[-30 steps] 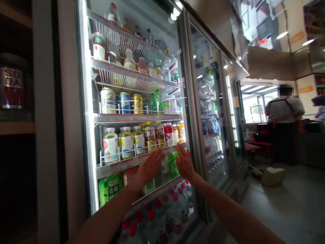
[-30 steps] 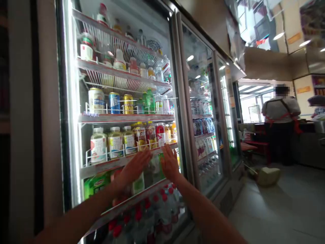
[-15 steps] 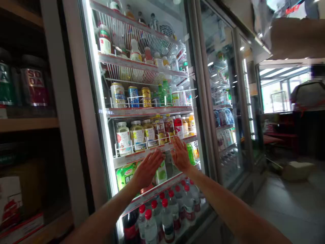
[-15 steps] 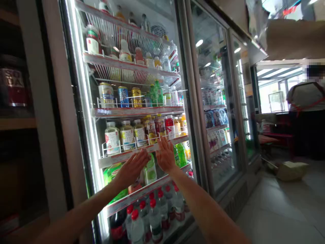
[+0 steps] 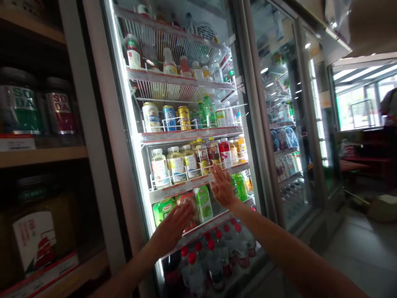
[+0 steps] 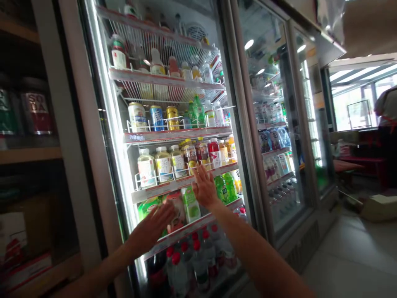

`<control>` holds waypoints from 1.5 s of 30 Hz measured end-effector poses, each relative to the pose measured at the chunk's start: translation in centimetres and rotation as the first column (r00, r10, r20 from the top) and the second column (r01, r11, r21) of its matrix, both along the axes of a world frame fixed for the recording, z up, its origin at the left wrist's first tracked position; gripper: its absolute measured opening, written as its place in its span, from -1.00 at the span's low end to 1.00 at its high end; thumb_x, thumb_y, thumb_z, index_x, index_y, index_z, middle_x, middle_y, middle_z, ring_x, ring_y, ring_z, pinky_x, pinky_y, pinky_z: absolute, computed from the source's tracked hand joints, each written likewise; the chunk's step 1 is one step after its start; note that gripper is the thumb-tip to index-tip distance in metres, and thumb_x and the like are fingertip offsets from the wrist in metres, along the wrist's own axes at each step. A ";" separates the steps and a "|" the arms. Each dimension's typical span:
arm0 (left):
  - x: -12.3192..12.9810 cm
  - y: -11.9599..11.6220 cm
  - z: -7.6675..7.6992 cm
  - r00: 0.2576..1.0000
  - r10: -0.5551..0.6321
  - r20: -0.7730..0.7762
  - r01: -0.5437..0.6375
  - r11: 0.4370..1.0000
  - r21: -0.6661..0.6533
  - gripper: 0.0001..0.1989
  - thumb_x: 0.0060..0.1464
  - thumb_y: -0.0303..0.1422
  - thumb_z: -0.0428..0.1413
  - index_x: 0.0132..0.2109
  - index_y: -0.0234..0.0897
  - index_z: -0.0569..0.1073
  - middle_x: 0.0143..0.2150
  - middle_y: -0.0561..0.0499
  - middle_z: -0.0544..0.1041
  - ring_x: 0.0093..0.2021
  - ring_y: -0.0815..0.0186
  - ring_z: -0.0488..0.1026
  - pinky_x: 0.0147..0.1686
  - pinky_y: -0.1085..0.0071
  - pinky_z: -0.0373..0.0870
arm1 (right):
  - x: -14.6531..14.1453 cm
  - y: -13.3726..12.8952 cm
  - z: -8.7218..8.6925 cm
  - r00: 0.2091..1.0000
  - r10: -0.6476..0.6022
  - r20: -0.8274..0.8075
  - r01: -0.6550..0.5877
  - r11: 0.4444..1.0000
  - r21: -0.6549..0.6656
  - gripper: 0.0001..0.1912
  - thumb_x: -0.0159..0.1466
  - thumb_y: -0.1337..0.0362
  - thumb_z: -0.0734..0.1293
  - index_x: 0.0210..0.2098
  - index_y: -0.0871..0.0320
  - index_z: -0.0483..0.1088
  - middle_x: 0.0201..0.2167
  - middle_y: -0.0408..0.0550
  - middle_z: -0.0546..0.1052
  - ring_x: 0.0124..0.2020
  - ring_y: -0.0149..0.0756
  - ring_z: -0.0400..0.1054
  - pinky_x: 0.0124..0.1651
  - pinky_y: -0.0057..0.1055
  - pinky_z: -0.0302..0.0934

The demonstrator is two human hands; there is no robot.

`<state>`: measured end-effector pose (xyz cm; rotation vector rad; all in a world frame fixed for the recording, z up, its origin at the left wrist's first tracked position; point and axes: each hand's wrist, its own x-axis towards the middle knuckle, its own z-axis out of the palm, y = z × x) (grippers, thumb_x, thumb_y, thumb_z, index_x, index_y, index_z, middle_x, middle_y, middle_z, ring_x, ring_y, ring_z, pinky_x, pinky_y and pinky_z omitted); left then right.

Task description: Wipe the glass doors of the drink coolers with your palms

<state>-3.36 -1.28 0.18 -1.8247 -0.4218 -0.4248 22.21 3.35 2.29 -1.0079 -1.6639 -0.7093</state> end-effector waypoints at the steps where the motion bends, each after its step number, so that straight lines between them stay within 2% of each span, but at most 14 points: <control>1: -0.3 -0.1 -0.5 0.997 -0.009 -0.081 0.007 1.000 -0.018 -0.44 0.06 -0.44 -0.05 0.24 -0.27 0.20 0.32 -0.07 0.15 0.37 0.20 -0.08 0.33 0.18 -0.28 | 0.1 0.0 -0.1 1.000 0.004 0.007 -0.004 1.000 0.000 -0.47 0.31 0.29 0.03 0.27 0.20 0.07 0.31 0.08 0.10 0.35 -0.17 -0.14 0.30 -0.03 -0.16; 3: -0.8 -0.1 0.5 0.996 0.003 -0.090 -0.007 0.999 -0.042 -0.43 0.07 -0.43 -0.07 0.26 -0.26 0.16 0.33 -0.07 0.14 0.36 0.22 -0.07 0.33 0.17 -0.26 | 0.3 -0.1 -0.1 1.000 0.003 0.005 -0.003 1.000 0.000 -0.48 0.31 0.30 0.02 0.25 0.21 0.09 0.31 0.09 0.11 0.35 -0.17 -0.14 0.31 -0.02 -0.18; 7: -0.5 0.7 4.9 0.978 0.081 0.193 -0.081 0.997 -0.006 -0.46 0.11 -0.48 -0.09 0.26 -0.31 0.16 0.31 -0.15 0.17 0.36 0.15 -0.09 0.31 0.10 -0.14 | 0.5 0.0 0.1 1.000 -0.013 -0.019 0.013 1.000 -0.016 -0.49 0.32 0.29 0.01 0.25 0.21 0.11 0.32 0.07 0.09 0.35 -0.17 -0.14 0.30 -0.02 -0.16; 14: 0.0 0.2 1.9 1.000 -0.006 0.000 0.006 0.999 -0.036 -0.49 0.09 -0.48 -0.08 0.22 -0.29 0.23 0.27 -0.08 0.25 0.36 0.20 -0.08 0.34 0.18 -0.23 | 0.1 -0.8 -0.6 0.994 0.011 0.110 -0.004 0.998 -0.064 -0.48 0.31 0.28 0.04 0.24 0.23 0.13 0.32 0.08 0.09 0.35 -0.15 -0.14 0.31 -0.04 -0.20; 16: -0.3 0.4 4.2 0.997 0.023 0.072 -0.023 1.000 -0.002 -0.47 0.11 -0.49 -0.08 0.25 -0.29 0.18 0.27 -0.11 0.24 0.36 0.19 -0.07 0.33 0.14 -0.20 | 0.0 -1.0 -0.6 0.991 0.027 0.133 -0.018 0.998 -0.066 -0.49 0.31 0.28 0.04 0.23 0.23 0.14 0.32 0.08 0.09 0.35 -0.15 -0.14 0.31 -0.03 -0.20; 19: -0.6 0.9 9.6 0.947 0.070 0.312 -0.090 0.995 0.050 -0.44 0.15 -0.45 -0.08 0.30 -0.33 0.06 0.30 -0.22 0.17 0.36 0.11 -0.07 0.28 0.03 -0.07 | -0.2 -1.1 -0.4 0.994 0.032 0.104 -0.026 0.998 -0.062 -0.47 0.31 0.28 0.03 0.25 0.25 0.11 0.33 0.09 0.07 0.36 -0.16 -0.16 0.30 -0.04 -0.19; 21: -0.6 1.0 11.4 0.900 0.077 0.429 -0.109 0.993 0.050 -0.42 0.16 -0.42 -0.07 0.31 -0.35 0.01 0.32 -0.28 0.11 0.36 0.06 -0.10 0.25 -0.02 0.00 | -0.4 -1.2 -0.2 0.996 0.036 0.087 -0.030 0.998 -0.061 -0.47 0.31 0.29 0.02 0.25 0.26 0.10 0.33 0.09 0.07 0.36 -0.16 -0.17 0.31 -0.04 -0.19; 23: -0.4 0.8 10.4 0.896 0.063 0.440 -0.092 0.995 0.044 -0.41 0.16 -0.44 -0.07 0.31 -0.37 -0.01 0.33 -0.30 0.09 0.37 0.05 -0.14 0.24 -0.02 0.04 | -0.5 -1.3 -0.3 0.995 0.044 0.091 -0.039 0.998 -0.058 -0.48 0.32 0.28 0.03 0.25 0.26 0.11 0.33 0.09 0.07 0.36 -0.15 -0.16 0.31 -0.04 -0.20; 26: -0.4 0.3 6.7 0.965 0.009 0.261 -0.013 1.000 0.016 -0.40 0.14 -0.51 -0.09 0.32 -0.32 -0.01 0.30 -0.22 0.17 0.37 0.14 -0.12 0.26 0.12 0.06 | -0.6 -1.5 -0.6 0.991 0.053 0.125 -0.047 0.998 -0.052 -0.48 0.32 0.28 0.03 0.24 0.26 0.13 0.32 0.10 0.07 0.36 -0.15 -0.15 0.31 -0.04 -0.20; 28: -0.5 0.2 5.9 0.985 -0.002 0.175 0.006 1.000 -0.025 -0.40 0.14 -0.52 -0.10 0.31 -0.25 0.01 0.28 -0.15 0.23 0.36 0.19 -0.08 0.27 0.16 0.03 | -0.6 -1.5 -0.5 0.988 0.058 0.144 -0.051 0.997 -0.051 -0.49 0.32 0.28 0.04 0.23 0.25 0.13 0.32 0.10 0.08 0.36 -0.16 -0.15 0.31 -0.04 -0.20; 34: -1.0 0.9 13.1 0.865 0.063 0.498 -0.076 0.997 0.006 -0.41 0.17 -0.42 -0.12 0.33 -0.32 -0.03 0.35 -0.27 0.03 0.37 0.05 -0.16 0.25 -0.04 0.02 | -1.0 -1.2 0.8 0.995 0.056 0.087 -0.053 0.998 -0.029 -0.47 0.31 0.29 0.05 0.26 0.21 0.08 0.33 0.06 0.05 0.37 -0.17 -0.20 0.31 -0.01 -0.20; 36: -0.9 1.0 12.8 0.884 0.041 0.466 -0.055 0.998 0.016 -0.39 0.17 -0.43 -0.12 0.33 -0.33 -0.07 0.36 -0.28 0.01 0.37 0.05 -0.16 0.25 -0.03 0.03 | -1.4 -1.2 1.0 0.995 0.060 0.082 -0.059 0.998 -0.016 -0.47 0.31 0.28 0.05 0.26 0.21 0.08 0.33 0.07 0.06 0.37 -0.17 -0.19 0.32 -0.01 -0.20; 41: -0.7 1.0 8.4 0.983 -0.003 0.185 0.007 1.000 -0.017 -0.39 0.15 -0.51 -0.11 0.33 -0.28 -0.05 0.31 -0.19 0.15 0.37 0.16 -0.11 0.26 0.13 0.07 | -2.1 -1.4 0.9 0.990 0.082 0.117 -0.082 0.997 -0.009 -0.48 0.30 0.26 0.07 0.25 0.18 0.11 0.32 0.05 0.10 0.37 -0.21 -0.18 0.32 -0.04 -0.21; 45: 0.0 1.6 11.9 0.929 0.022 0.370 -0.027 1.000 0.008 -0.46 0.18 -0.44 -0.12 0.30 -0.33 0.05 0.31 -0.26 0.14 0.37 0.10 -0.13 0.26 0.03 0.04 | -1.9 -1.2 1.2 0.991 0.090 0.101 -0.091 0.996 0.007 -0.49 0.32 0.27 0.04 0.24 0.22 0.12 0.32 0.09 0.10 0.37 -0.20 -0.18 0.32 -0.03 -0.21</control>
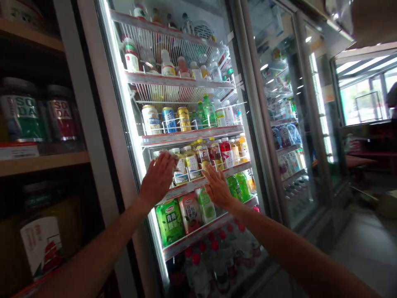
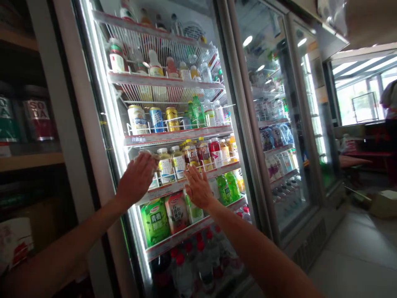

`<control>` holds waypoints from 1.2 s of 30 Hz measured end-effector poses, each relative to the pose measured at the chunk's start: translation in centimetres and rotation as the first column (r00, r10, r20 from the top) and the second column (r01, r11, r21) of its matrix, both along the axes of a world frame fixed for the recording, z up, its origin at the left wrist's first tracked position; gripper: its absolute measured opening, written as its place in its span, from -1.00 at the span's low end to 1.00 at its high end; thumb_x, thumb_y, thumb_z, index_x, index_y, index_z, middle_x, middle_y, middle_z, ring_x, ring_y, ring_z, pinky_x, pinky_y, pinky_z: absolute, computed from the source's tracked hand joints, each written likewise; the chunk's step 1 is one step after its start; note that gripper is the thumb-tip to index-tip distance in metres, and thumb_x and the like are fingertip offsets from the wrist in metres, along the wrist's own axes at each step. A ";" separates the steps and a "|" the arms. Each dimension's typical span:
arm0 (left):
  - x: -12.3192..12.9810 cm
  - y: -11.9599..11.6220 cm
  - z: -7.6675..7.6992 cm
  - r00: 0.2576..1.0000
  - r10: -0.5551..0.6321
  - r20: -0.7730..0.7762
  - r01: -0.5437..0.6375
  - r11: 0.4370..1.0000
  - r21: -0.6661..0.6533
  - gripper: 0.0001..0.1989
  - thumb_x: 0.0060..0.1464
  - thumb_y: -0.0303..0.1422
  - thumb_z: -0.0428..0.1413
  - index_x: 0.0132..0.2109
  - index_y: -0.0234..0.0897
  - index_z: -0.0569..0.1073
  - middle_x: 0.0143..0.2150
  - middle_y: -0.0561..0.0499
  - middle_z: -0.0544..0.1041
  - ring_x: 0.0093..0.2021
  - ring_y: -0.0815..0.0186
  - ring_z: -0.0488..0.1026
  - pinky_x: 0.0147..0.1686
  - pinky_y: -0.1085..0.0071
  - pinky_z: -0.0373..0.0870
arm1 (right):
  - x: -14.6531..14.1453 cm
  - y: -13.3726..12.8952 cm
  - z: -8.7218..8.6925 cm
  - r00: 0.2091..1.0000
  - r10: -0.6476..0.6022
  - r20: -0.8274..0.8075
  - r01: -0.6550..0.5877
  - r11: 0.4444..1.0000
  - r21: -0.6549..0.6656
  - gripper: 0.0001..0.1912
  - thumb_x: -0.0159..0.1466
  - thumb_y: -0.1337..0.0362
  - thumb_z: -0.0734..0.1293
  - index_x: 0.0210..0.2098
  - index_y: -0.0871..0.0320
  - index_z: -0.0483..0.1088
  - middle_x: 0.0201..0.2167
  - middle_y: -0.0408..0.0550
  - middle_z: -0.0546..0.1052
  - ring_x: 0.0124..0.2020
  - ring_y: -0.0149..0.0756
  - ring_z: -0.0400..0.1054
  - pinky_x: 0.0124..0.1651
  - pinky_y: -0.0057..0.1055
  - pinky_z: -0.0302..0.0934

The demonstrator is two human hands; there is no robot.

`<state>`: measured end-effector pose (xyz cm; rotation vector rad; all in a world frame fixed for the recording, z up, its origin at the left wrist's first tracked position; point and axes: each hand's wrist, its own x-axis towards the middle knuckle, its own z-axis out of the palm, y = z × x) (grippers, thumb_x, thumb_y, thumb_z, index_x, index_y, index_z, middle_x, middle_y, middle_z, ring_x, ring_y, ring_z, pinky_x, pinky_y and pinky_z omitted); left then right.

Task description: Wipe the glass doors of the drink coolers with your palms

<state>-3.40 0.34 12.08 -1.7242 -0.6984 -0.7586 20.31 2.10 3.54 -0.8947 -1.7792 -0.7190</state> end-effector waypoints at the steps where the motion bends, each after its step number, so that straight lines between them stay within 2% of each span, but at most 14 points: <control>1: 0.3 0.2 1.2 0.997 0.005 0.079 -0.006 1.000 0.006 -0.46 0.18 -0.42 -0.12 0.29 -0.36 0.06 0.32 -0.28 0.11 0.37 0.07 -0.14 0.26 0.01 0.03 | 0.1 0.1 0.1 1.000 0.002 -0.016 -0.002 1.000 0.004 -0.49 0.32 0.28 0.03 0.24 0.23 0.11 0.32 0.09 0.10 0.37 -0.20 -0.18 0.32 -0.02 -0.21; 4: 1.9 0.5 2.4 0.986 -0.031 0.165 0.032 0.999 -0.002 -0.42 0.13 -0.41 -0.07 0.29 -0.44 0.04 0.33 -0.34 0.07 0.38 0.05 -0.19 0.27 0.01 -0.01 | 0.1 0.1 0.4 0.998 0.046 -0.039 -0.044 0.998 0.036 -0.49 0.33 0.30 0.00 0.26 0.21 0.08 0.30 0.09 0.13 0.36 -0.22 -0.15 0.32 -0.02 -0.18; 9: 4.1 0.8 -0.5 0.969 -0.158 0.188 0.174 0.982 -0.073 -0.22 0.02 -0.48 -0.05 0.34 -0.44 -0.21 0.37 -0.32 -0.05 0.38 0.06 -0.24 0.28 -0.01 -0.02 | -2.7 -0.4 2.1 0.971 0.240 0.001 -0.239 0.967 0.093 -0.48 0.34 0.33 -0.02 0.28 0.16 0.03 0.28 0.03 0.17 0.34 -0.36 -0.09 0.32 -0.19 -0.07; 12: 3.5 0.8 -1.0 0.956 -0.212 0.202 0.235 0.967 -0.097 -0.24 0.07 -0.47 -0.09 0.35 -0.37 -0.28 0.38 -0.27 -0.06 0.38 0.13 -0.18 0.27 0.03 0.04 | -5.8 -0.4 3.8 0.955 0.295 -0.003 -0.294 0.953 0.075 -0.47 0.34 0.32 -0.01 0.30 0.19 -0.01 0.29 0.04 0.16 0.33 -0.37 -0.08 0.30 -0.25 -0.03; 15: 1.7 0.3 -0.7 0.956 -0.148 0.253 0.172 0.982 -0.076 -0.20 0.09 -0.35 -0.02 0.35 -0.37 -0.28 0.37 -0.32 -0.07 0.37 0.07 -0.15 0.27 -0.03 -0.01 | -8.9 -0.3 5.2 0.974 0.227 -0.027 -0.226 0.973 0.045 -0.49 0.35 0.28 0.03 0.28 0.20 0.05 0.29 0.04 0.15 0.33 -0.31 -0.08 0.32 -0.21 -0.09; 19: -0.1 -0.3 -1.3 0.951 -0.023 0.309 0.042 0.997 -0.057 -0.20 0.11 -0.30 0.00 0.35 -0.32 -0.27 0.38 -0.32 -0.11 0.37 0.00 -0.15 0.25 -0.12 -0.10 | -11.5 -0.4 6.7 0.995 0.043 -0.092 -0.040 0.998 0.043 -0.55 0.34 0.20 0.12 0.22 0.02 0.17 0.31 -0.04 0.12 0.34 -0.16 -0.09 0.34 0.00 -0.25; 22: -0.2 -0.5 -1.9 0.955 -0.021 0.295 0.034 0.999 -0.038 -0.13 0.10 -0.20 0.04 0.35 -0.33 -0.31 0.38 -0.31 -0.14 0.37 -0.01 -0.16 0.25 -0.12 -0.10 | -9.6 0.3 7.0 0.998 0.022 -0.056 -0.015 0.992 0.123 -0.61 0.36 0.21 0.10 0.15 -0.05 0.25 0.30 -0.14 0.15 0.34 -0.22 -0.09 0.35 -0.01 -0.28; 25: 0.3 -0.4 -2.2 0.955 -0.001 0.296 0.004 1.000 -0.011 -0.12 0.10 -0.13 0.04 0.35 -0.27 -0.31 0.38 -0.27 -0.13 0.37 0.00 -0.18 0.25 -0.11 -0.09 | -3.5 2.6 6.2 0.998 0.008 -0.058 0.002 0.984 0.179 -0.62 0.36 0.21 0.07 0.11 -0.01 0.29 0.27 -0.12 0.21 0.32 -0.28 -0.04 0.34 -0.06 -0.22; 27: 0.6 -0.4 -2.2 0.952 0.008 0.305 -0.011 1.000 0.007 -0.14 0.12 -0.14 0.04 0.35 -0.23 -0.31 0.38 -0.24 -0.13 0.37 0.01 -0.17 0.25 -0.11 -0.08 | 1.2 4.4 5.4 0.976 -0.049 -0.211 0.081 0.986 0.148 -0.60 0.36 0.23 0.05 0.12 0.08 0.29 0.26 0.01 0.21 0.31 -0.20 0.01 0.30 -0.02 -0.12; 29: 0.8 -0.3 -2.2 0.951 -0.002 0.310 -0.005 1.000 0.021 -0.15 0.12 -0.15 0.03 0.35 -0.20 -0.32 0.39 -0.21 -0.15 0.37 0.01 -0.17 0.26 -0.11 -0.09 | 4.1 5.5 4.8 0.909 -0.104 -0.404 0.156 0.983 0.098 -0.55 0.35 0.27 0.03 0.18 0.15 0.22 0.28 0.12 0.16 0.31 -0.13 -0.01 0.23 0.03 -0.01; 31: 0.8 -0.3 -2.2 0.949 -0.016 0.315 0.005 0.999 0.035 -0.16 0.13 -0.16 0.03 0.35 -0.18 -0.32 0.39 -0.19 -0.17 0.37 0.01 -0.16 0.26 -0.12 -0.10 | 4.2 5.4 4.4 0.876 -0.122 -0.466 0.188 0.978 0.096 -0.52 0.35 0.29 0.00 0.25 0.14 0.11 0.31 0.13 0.10 0.33 -0.12 -0.07 0.20 0.06 0.01; 32: 0.8 -0.3 -2.2 0.948 -0.016 0.318 0.005 0.999 0.036 -0.16 0.13 -0.15 0.02 0.35 -0.18 -0.33 0.39 -0.19 -0.16 0.37 0.01 -0.16 0.26 -0.12 -0.10 | 3.2 5.0 4.3 0.901 -0.115 -0.418 0.182 0.976 0.123 -0.51 0.35 0.30 0.01 0.26 0.11 0.08 0.32 0.10 0.09 0.34 -0.14 -0.10 0.22 0.06 -0.02; 34: 0.9 -0.3 -2.3 0.946 -0.008 0.325 -0.003 0.999 0.032 -0.16 0.13 -0.15 0.02 0.35 -0.20 -0.32 0.39 -0.20 -0.15 0.37 0.00 -0.15 0.26 -0.12 -0.10 | 0.4 3.9 4.0 0.978 -0.087 -0.191 0.125 0.972 0.199 -0.51 0.34 0.30 0.05 0.26 0.03 0.08 0.32 0.00 0.09 0.36 -0.20 -0.15 0.29 0.02 -0.13; 36: 0.9 -0.3 -2.4 0.943 0.004 0.333 -0.012 1.000 0.025 -0.16 0.12 -0.15 0.03 0.35 -0.22 -0.29 0.38 -0.22 -0.13 0.36 -0.01 -0.14 0.26 -0.12 -0.11 | -1.8 3.1 3.8 0.996 -0.074 0.045 0.061 0.969 0.240 -0.51 0.32 0.27 0.11 0.24 -0.03 0.12 0.33 -0.09 0.08 0.37 -0.24 -0.17 0.33 -0.03 -0.23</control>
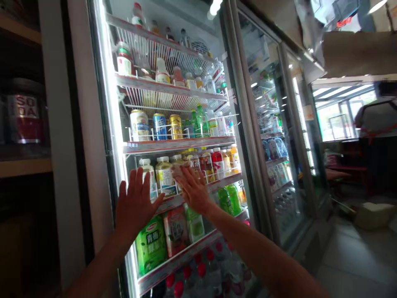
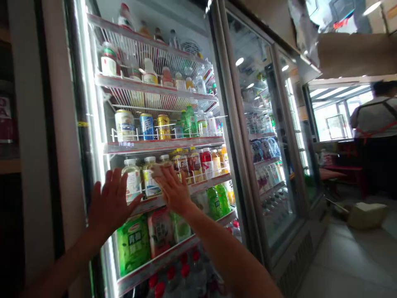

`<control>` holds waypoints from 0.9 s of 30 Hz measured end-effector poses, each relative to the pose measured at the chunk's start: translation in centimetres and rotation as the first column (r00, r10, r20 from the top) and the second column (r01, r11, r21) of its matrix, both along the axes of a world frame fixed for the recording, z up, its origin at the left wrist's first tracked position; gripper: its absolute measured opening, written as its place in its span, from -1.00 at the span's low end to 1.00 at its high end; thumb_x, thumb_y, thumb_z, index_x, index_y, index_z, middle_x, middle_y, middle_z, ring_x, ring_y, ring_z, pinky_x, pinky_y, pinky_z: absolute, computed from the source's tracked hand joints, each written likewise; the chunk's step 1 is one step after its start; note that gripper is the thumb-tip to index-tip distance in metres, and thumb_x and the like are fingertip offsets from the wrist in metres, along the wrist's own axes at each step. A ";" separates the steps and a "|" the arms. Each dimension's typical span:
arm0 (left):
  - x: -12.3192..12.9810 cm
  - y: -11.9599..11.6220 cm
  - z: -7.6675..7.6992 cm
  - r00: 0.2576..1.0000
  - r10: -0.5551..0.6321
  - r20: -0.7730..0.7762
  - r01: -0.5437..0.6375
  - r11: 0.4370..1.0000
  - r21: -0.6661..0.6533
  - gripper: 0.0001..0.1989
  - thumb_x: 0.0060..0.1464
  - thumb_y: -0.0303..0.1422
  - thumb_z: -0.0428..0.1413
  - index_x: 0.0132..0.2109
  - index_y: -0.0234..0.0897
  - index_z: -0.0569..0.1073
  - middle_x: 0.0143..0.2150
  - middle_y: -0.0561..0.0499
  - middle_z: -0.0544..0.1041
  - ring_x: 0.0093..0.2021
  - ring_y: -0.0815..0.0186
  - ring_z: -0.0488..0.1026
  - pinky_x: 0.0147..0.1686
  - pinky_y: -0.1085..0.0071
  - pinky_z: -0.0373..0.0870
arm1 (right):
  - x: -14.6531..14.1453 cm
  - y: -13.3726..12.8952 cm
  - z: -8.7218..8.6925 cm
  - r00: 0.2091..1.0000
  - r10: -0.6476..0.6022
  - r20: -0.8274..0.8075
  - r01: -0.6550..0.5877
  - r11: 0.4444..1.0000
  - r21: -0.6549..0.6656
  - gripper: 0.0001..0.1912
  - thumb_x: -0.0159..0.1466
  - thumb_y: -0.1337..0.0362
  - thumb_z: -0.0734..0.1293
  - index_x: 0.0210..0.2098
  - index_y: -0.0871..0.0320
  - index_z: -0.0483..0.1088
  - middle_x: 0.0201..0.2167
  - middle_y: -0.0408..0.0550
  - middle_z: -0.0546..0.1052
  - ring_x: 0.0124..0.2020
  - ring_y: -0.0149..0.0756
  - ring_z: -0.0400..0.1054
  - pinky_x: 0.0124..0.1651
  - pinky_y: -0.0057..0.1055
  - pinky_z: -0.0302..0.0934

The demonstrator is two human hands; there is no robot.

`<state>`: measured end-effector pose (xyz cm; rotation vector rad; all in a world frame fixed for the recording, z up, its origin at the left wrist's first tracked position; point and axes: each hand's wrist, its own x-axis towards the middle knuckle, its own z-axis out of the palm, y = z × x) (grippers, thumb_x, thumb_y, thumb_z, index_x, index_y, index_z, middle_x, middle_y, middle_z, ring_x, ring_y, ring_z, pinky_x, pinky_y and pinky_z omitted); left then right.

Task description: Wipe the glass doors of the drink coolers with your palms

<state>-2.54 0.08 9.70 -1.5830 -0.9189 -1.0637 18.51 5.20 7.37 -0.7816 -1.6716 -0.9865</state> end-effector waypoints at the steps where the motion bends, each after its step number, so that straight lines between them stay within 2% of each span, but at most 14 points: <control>1: 0.0 0.0 0.0 1.000 0.003 0.004 -0.003 1.000 -0.002 -0.17 0.13 -0.15 0.03 0.36 -0.22 -0.28 0.38 -0.22 -0.12 0.36 -0.02 -0.14 0.26 -0.11 -0.11 | -0.2 0.0 0.0 0.998 -0.007 0.056 0.006 1.000 0.004 -0.52 0.32 0.26 0.13 0.23 -0.05 0.13 0.33 -0.12 0.08 0.37 -0.26 -0.18 0.35 -0.05 -0.26; 3: 0.0 0.0 0.0 1.000 0.008 0.011 -0.008 1.000 -0.005 -0.18 0.13 -0.15 0.02 0.36 -0.22 -0.27 0.38 -0.22 -0.11 0.36 -0.02 -0.13 0.26 -0.11 -0.11 | 1.6 0.7 0.2 0.998 -0.040 0.041 0.040 0.999 0.009 -0.52 0.33 0.26 0.12 0.23 -0.05 0.13 0.32 -0.11 0.10 0.36 -0.28 -0.16 0.35 -0.05 -0.27; 6: 0.1 0.1 -0.1 1.000 0.019 0.010 -0.019 1.000 -0.009 -0.19 0.14 -0.15 0.01 0.36 -0.23 -0.28 0.38 -0.21 -0.12 0.36 -0.01 -0.14 0.27 -0.10 -0.14 | 8.3 3.0 0.8 0.972 -0.111 -0.208 0.108 0.994 -0.024 -0.52 0.36 0.27 0.03 0.27 0.06 0.08 0.31 0.04 0.12 0.34 -0.22 -0.10 0.30 0.05 -0.20; 8: 0.1 0.2 -0.2 1.000 0.024 0.015 -0.024 1.000 -0.006 -0.18 0.14 -0.15 0.01 0.36 -0.23 -0.29 0.39 -0.20 -0.11 0.37 0.01 -0.14 0.28 -0.08 -0.15 | 12.6 4.4 1.4 0.902 -0.153 -0.405 0.127 0.988 -0.090 -0.50 0.37 0.25 -0.01 0.29 0.10 0.04 0.31 0.11 0.11 0.33 -0.13 -0.07 0.24 0.14 -0.10; 10: 0.2 0.2 -0.3 0.999 0.025 0.020 -0.025 1.000 -0.010 -0.17 0.13 -0.14 0.01 0.36 -0.23 -0.29 0.38 -0.20 -0.10 0.37 0.02 -0.14 0.29 -0.06 -0.16 | 14.7 5.2 2.0 0.826 -0.178 -0.534 0.123 0.983 -0.137 -0.48 0.37 0.23 -0.04 0.30 0.12 -0.01 0.31 0.15 0.09 0.34 -0.06 -0.09 0.17 0.19 -0.01; 11: 0.2 0.2 -0.3 0.999 0.023 0.022 -0.023 1.000 -0.016 -0.16 0.13 -0.12 0.02 0.36 -0.22 -0.30 0.38 -0.20 -0.10 0.37 0.03 -0.14 0.29 -0.05 -0.16 | 14.6 5.2 2.1 0.808 -0.180 -0.561 0.120 0.982 -0.143 -0.47 0.37 0.23 -0.06 0.31 0.13 -0.03 0.31 0.16 0.08 0.34 -0.05 -0.11 0.15 0.19 0.02; 13: 0.2 0.2 -0.3 1.000 0.017 0.024 -0.017 1.000 -0.023 -0.15 0.12 -0.09 0.02 0.36 -0.22 -0.30 0.38 -0.21 -0.09 0.37 0.04 -0.14 0.29 -0.03 -0.16 | 12.5 4.8 2.0 0.836 -0.157 -0.526 0.116 0.987 -0.111 -0.47 0.37 0.26 -0.06 0.32 0.14 -0.04 0.32 0.16 0.07 0.36 -0.08 -0.17 0.16 0.13 0.04; 17: 0.3 0.1 -0.3 0.999 0.004 0.036 -0.004 1.000 -0.014 -0.15 0.12 -0.09 0.01 0.36 -0.23 -0.28 0.38 -0.21 -0.06 0.37 0.06 -0.13 0.30 -0.01 -0.16 | 6.1 3.1 0.3 0.969 -0.076 -0.237 0.077 0.997 -0.004 -0.46 0.35 0.32 -0.01 0.32 0.11 -0.06 0.34 0.10 0.01 0.38 -0.19 -0.23 0.26 -0.02 -0.05; 19: 0.4 0.1 -0.5 0.999 0.007 0.046 -0.006 1.000 -0.020 -0.17 0.12 -0.10 0.01 0.36 -0.24 -0.25 0.38 -0.21 -0.05 0.37 0.05 -0.12 0.30 -0.01 -0.17 | 5.1 2.7 -0.4 0.992 -0.070 -0.106 0.071 0.997 0.011 -0.45 0.34 0.32 0.02 0.32 0.06 -0.06 0.33 0.05 0.05 0.36 -0.23 -0.17 0.29 -0.05 -0.11; 20: 0.5 0.1 -0.7 0.999 0.012 0.053 -0.011 1.000 -0.023 -0.19 0.13 -0.12 0.00 0.36 -0.25 -0.23 0.38 -0.22 -0.04 0.37 0.05 -0.13 0.29 -0.02 -0.17 | 5.6 2.7 -0.5 0.993 -0.080 -0.086 0.081 0.997 0.003 -0.45 0.34 0.32 0.02 0.32 0.03 -0.05 0.32 0.04 0.08 0.35 -0.23 -0.12 0.29 -0.04 -0.12; 22: 0.7 0.0 -0.9 0.997 0.030 0.066 -0.028 0.999 -0.028 -0.24 0.15 -0.15 -0.02 0.35 -0.28 -0.21 0.38 -0.23 -0.05 0.37 0.05 -0.15 0.29 -0.03 -0.18 | 8.1 3.2 -0.6 0.972 -0.123 -0.202 0.118 0.992 -0.034 -0.45 0.34 0.30 0.03 0.32 0.02 -0.04 0.31 0.03 0.12 0.33 -0.21 -0.05 0.26 -0.01 -0.06; 25: 1.0 -0.2 -1.1 0.997 0.045 0.067 -0.042 0.998 -0.052 -0.26 0.16 -0.14 -0.04 0.35 -0.33 -0.16 0.37 -0.25 -0.05 0.38 0.07 -0.19 0.29 -0.01 -0.20 | 12.4 4.4 -0.5 0.848 -0.185 -0.497 0.158 0.983 -0.098 -0.43 0.34 0.31 -0.03 0.33 0.14 -0.10 0.31 0.17 0.08 0.32 -0.06 -0.05 0.13 0.11 0.09; 27: 1.1 -0.2 -1.0 0.997 0.043 0.067 -0.039 0.997 -0.065 -0.26 0.16 -0.13 -0.04 0.34 -0.34 -0.14 0.37 -0.26 -0.04 0.38 0.08 -0.19 0.30 0.00 -0.20 | 13.1 4.7 -0.9 0.807 -0.190 -0.560 0.155 0.982 -0.109 -0.42 0.33 0.32 -0.05 0.34 0.20 -0.11 0.31 0.23 0.07 0.33 0.01 -0.09 0.09 0.15 0.11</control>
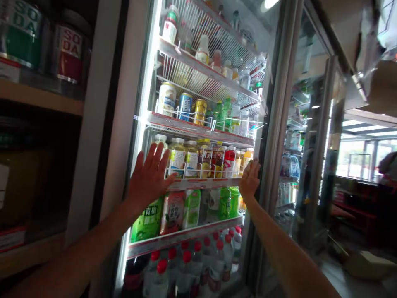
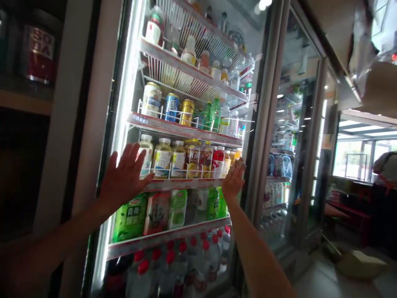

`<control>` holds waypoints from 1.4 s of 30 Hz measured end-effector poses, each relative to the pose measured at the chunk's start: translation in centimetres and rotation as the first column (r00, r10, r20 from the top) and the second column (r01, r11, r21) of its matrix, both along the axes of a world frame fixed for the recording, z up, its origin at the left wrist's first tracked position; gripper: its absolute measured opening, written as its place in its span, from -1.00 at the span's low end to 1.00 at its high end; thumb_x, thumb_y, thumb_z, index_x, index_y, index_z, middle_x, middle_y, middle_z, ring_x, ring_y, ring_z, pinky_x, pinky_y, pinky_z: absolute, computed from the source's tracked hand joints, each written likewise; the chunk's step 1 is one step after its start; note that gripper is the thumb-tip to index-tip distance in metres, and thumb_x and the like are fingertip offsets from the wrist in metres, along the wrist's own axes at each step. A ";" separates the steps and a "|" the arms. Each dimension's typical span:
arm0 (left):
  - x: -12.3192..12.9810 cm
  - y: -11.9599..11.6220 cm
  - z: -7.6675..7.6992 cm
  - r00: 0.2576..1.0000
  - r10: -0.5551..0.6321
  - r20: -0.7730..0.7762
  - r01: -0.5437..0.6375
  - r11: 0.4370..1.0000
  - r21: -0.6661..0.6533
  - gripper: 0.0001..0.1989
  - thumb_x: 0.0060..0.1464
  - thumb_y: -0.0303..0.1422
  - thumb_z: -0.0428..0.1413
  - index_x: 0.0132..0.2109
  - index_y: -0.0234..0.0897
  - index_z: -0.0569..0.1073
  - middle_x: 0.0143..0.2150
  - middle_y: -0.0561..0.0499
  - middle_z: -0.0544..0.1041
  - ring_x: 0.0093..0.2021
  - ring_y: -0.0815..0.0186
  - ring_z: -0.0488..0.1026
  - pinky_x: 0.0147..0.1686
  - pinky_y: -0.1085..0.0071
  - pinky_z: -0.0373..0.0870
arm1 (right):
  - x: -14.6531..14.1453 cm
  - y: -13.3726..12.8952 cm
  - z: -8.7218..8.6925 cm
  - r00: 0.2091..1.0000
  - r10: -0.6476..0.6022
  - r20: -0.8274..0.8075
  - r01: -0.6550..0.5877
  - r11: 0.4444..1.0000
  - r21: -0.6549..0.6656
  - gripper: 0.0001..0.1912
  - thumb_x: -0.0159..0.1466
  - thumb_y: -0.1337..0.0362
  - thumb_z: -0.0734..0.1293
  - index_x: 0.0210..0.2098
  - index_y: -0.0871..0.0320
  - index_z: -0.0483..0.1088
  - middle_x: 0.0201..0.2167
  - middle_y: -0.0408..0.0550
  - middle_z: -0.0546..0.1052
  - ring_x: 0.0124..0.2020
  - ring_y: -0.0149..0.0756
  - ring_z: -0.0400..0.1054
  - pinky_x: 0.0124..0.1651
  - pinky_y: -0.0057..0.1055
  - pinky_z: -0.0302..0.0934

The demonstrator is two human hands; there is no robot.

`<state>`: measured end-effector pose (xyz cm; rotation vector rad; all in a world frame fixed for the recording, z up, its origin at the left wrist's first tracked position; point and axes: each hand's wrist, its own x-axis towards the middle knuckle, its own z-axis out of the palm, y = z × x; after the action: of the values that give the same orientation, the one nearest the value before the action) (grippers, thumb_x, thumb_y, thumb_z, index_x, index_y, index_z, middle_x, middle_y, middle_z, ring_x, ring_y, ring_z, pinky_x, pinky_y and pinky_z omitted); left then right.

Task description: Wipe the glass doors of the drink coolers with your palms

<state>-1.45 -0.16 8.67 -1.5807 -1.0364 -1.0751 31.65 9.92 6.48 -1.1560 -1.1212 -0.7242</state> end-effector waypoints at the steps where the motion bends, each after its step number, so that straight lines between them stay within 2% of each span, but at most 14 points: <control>1: 0.0 0.0 0.1 1.000 -0.002 0.003 0.002 1.000 0.002 -0.26 0.15 -0.13 -0.03 0.34 -0.33 -0.13 0.37 -0.26 -0.03 0.38 0.08 -0.19 0.30 0.00 -0.20 | -0.6 -0.2 -0.4 1.000 0.013 0.022 -0.013 1.000 -0.003 -0.42 0.33 0.33 -0.05 0.33 0.19 -0.10 0.31 0.21 0.06 0.34 -0.01 -0.10 0.10 0.14 0.10; 4: -0.1 0.1 0.2 1.000 -0.004 0.007 0.004 1.000 -0.003 -0.26 0.15 -0.14 -0.02 0.35 -0.31 -0.14 0.37 -0.25 -0.05 0.38 0.08 -0.19 0.30 -0.01 -0.22 | -5.8 -1.8 -2.5 0.968 0.083 0.236 -0.084 0.996 -0.003 -0.43 0.32 0.34 0.01 0.32 0.09 -0.06 0.34 0.06 0.02 0.35 -0.11 -0.14 0.23 0.04 -0.01; 7: -0.3 0.0 -0.5 1.000 -0.002 -0.003 0.002 1.000 -0.025 -0.25 0.15 -0.16 -0.02 0.35 -0.28 -0.16 0.38 -0.24 -0.07 0.38 0.08 -0.21 0.30 -0.02 -0.24 | -11.3 -4.0 -4.3 0.811 0.140 0.568 -0.169 0.986 -0.002 -0.43 0.31 0.32 0.08 0.31 0.03 -0.02 0.35 -0.04 0.00 0.36 -0.15 -0.16 0.32 -0.01 -0.18; 10: -0.5 -0.2 -1.8 1.000 0.009 -0.025 -0.010 1.000 -0.027 -0.27 0.16 -0.19 -0.03 0.35 -0.25 -0.17 0.38 -0.22 -0.05 0.38 0.08 -0.21 0.29 -0.01 -0.22 | -11.9 -4.6 -5.0 0.677 0.147 0.721 -0.213 0.977 0.001 -0.42 0.29 0.31 0.13 0.29 -0.02 0.02 0.33 -0.09 0.08 0.35 -0.19 -0.12 0.34 -0.04 -0.24; 12: -0.7 -0.2 -2.7 0.999 0.014 -0.042 -0.014 1.000 -0.012 -0.28 0.17 -0.20 -0.03 0.35 -0.25 -0.18 0.37 -0.23 -0.05 0.38 0.09 -0.21 0.29 -0.01 -0.22 | -9.4 -3.7 -5.1 0.743 0.120 0.659 -0.195 0.980 0.042 -0.42 0.30 0.34 0.11 0.30 -0.02 -0.01 0.31 -0.05 0.11 0.34 -0.20 -0.06 0.32 -0.04 -0.20; 15: -0.8 -0.1 -3.2 0.998 0.019 -0.060 -0.020 1.000 -0.006 -0.27 0.18 -0.21 -0.04 0.35 -0.25 -0.22 0.38 -0.23 -0.09 0.38 0.08 -0.24 0.29 -0.03 -0.23 | -4.9 -1.7 -5.1 0.938 0.060 0.343 -0.103 0.989 0.110 -0.44 0.34 0.35 0.04 0.32 0.05 -0.06 0.31 0.06 0.12 0.33 -0.17 -0.03 0.25 -0.03 -0.06; 17: -0.8 -0.1 -3.2 0.998 0.021 -0.062 -0.022 1.000 -0.009 -0.26 0.18 -0.21 -0.04 0.35 -0.25 -0.24 0.39 -0.22 -0.11 0.38 0.09 -0.26 0.29 -0.03 -0.24 | -3.8 -1.2 -5.2 0.988 0.036 0.147 -0.053 0.992 0.117 -0.45 0.35 0.34 0.02 0.32 0.09 -0.07 0.32 0.12 0.08 0.34 -0.14 -0.09 0.21 -0.02 0.01; 21: -0.9 0.0 -3.1 0.998 0.011 -0.065 -0.010 1.000 0.015 -0.26 0.16 -0.23 -0.01 0.35 -0.26 -0.22 0.38 -0.25 -0.08 0.39 0.09 -0.26 0.29 -0.04 -0.23 | -8.3 -3.5 -6.1 0.956 0.107 0.274 -0.130 0.989 0.067 -0.45 0.32 0.36 0.05 0.30 0.11 0.00 0.34 0.11 0.02 0.37 -0.14 -0.19 0.25 -0.03 -0.06; 26: -1.1 -0.2 -3.1 0.998 -0.002 -0.067 0.003 1.000 0.019 -0.23 0.14 -0.23 0.02 0.35 -0.20 -0.22 0.38 -0.23 -0.06 0.38 0.09 -0.21 0.28 -0.04 -0.21 | -13.2 -6.1 -7.2 0.666 0.217 0.714 -0.252 0.966 -0.059 -0.45 0.25 0.32 0.16 0.24 -0.02 0.13 0.32 -0.12 0.09 0.37 -0.23 -0.18 0.36 -0.07 -0.35; 29: -1.1 -0.4 -3.3 0.997 -0.005 -0.073 0.005 1.000 0.005 -0.23 0.15 -0.25 0.01 0.35 -0.17 -0.26 0.38 -0.21 -0.08 0.39 0.09 -0.22 0.28 -0.05 -0.21 | -9.6 -4.6 -7.3 0.789 0.167 0.592 -0.172 0.984 -0.048 -0.46 0.27 0.33 0.13 0.24 -0.01 0.13 0.31 -0.08 0.12 0.34 -0.24 -0.10 0.34 -0.07 -0.30; 31: -1.1 -0.4 -3.5 0.997 -0.006 -0.074 0.006 1.000 -0.003 -0.23 0.15 -0.26 0.01 0.35 -0.17 -0.27 0.39 -0.21 -0.09 0.39 0.09 -0.23 0.28 -0.05 -0.22 | -6.1 -3.1 -7.2 0.942 0.087 0.324 -0.080 0.996 -0.035 -0.47 0.31 0.34 0.07 0.27 0.04 0.07 0.32 0.03 0.11 0.33 -0.21 -0.06 0.29 -0.04 -0.15; 34: -1.0 -0.4 -3.6 0.997 -0.006 -0.073 0.006 1.000 -0.004 -0.22 0.15 -0.27 0.01 0.35 -0.19 -0.28 0.39 -0.22 -0.11 0.39 0.08 -0.26 0.29 -0.06 -0.24 | -3.5 -1.9 -7.2 1.000 0.016 0.007 -0.016 0.999 -0.039 -0.47 0.35 0.34 0.00 0.31 0.13 -0.01 0.32 0.13 0.08 0.34 -0.14 -0.09 0.19 -0.01 0.03; 39: -1.0 -0.4 -3.6 0.997 -0.012 -0.075 0.012 1.000 -0.007 -0.23 0.15 -0.27 0.00 0.35 -0.19 -0.27 0.39 -0.22 -0.10 0.39 0.07 -0.24 0.28 -0.07 -0.23 | -9.6 -4.7 -8.1 0.958 0.130 0.257 -0.119 0.991 -0.059 -0.43 0.29 0.37 0.10 0.29 0.11 0.04 0.35 0.09 -0.01 0.37 -0.13 -0.19 0.26 -0.04 -0.06; 42: -1.5 -0.9 -4.3 0.995 -0.024 -0.092 0.020 0.999 -0.037 -0.24 0.15 -0.28 0.00 0.35 -0.16 -0.26 0.39 -0.20 -0.10 0.38 0.07 -0.23 0.28 -0.07 -0.19 | -13.9 -7.1 -8.8 0.826 0.219 0.519 -0.190 0.976 -0.108 -0.40 0.24 0.36 0.18 0.27 0.05 0.09 0.34 -0.02 0.04 0.37 -0.17 -0.20 0.34 -0.05 -0.26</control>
<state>-2.93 -1.05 4.41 -1.6588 -0.9832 -0.9932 17.75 2.79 -2.27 -0.8737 -1.7110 -0.8756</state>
